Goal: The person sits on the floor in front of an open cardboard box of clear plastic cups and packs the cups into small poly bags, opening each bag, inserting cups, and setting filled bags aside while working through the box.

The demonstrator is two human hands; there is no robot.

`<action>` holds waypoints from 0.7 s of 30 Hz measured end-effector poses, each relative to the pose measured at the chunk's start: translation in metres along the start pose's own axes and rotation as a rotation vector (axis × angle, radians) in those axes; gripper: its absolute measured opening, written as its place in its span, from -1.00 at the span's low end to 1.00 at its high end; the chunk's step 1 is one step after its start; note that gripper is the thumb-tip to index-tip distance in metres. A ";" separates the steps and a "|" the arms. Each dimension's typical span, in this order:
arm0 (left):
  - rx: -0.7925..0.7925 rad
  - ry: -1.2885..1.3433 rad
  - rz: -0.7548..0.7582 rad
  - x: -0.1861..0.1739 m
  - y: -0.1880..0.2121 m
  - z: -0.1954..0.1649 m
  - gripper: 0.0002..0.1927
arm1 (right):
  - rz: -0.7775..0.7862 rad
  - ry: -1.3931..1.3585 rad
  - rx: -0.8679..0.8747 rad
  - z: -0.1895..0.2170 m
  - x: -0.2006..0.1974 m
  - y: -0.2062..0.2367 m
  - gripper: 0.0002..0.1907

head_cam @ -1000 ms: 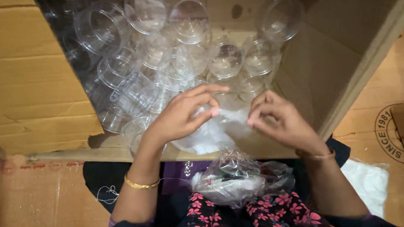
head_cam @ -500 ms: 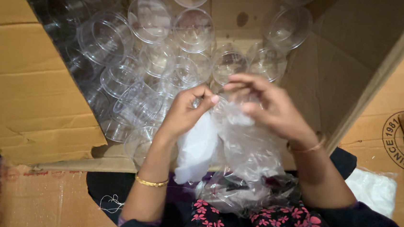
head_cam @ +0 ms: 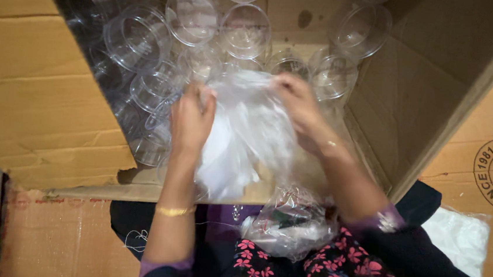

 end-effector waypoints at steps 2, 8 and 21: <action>-0.134 -0.281 0.087 0.008 -0.024 0.010 -0.83 | 0.044 0.381 -0.180 0.000 0.026 -0.023 -0.76; -0.188 -0.375 0.257 0.042 -0.064 0.020 -0.74 | 0.039 0.718 -0.302 -0.008 0.048 -0.022 -0.66; 0.180 0.827 0.078 0.150 -0.063 -0.046 -0.81 | -0.328 -0.004 -0.146 -0.015 -0.097 -0.003 -0.70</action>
Point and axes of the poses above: each hand's wrist, its own y-axis away from the middle knuckle, its own x-axis out of the palm, z = x × y, the point moved 10 cm from there along -y, towards the middle knuckle, and after that the axes turned 5 degrees about z, right-handed, at the moved point
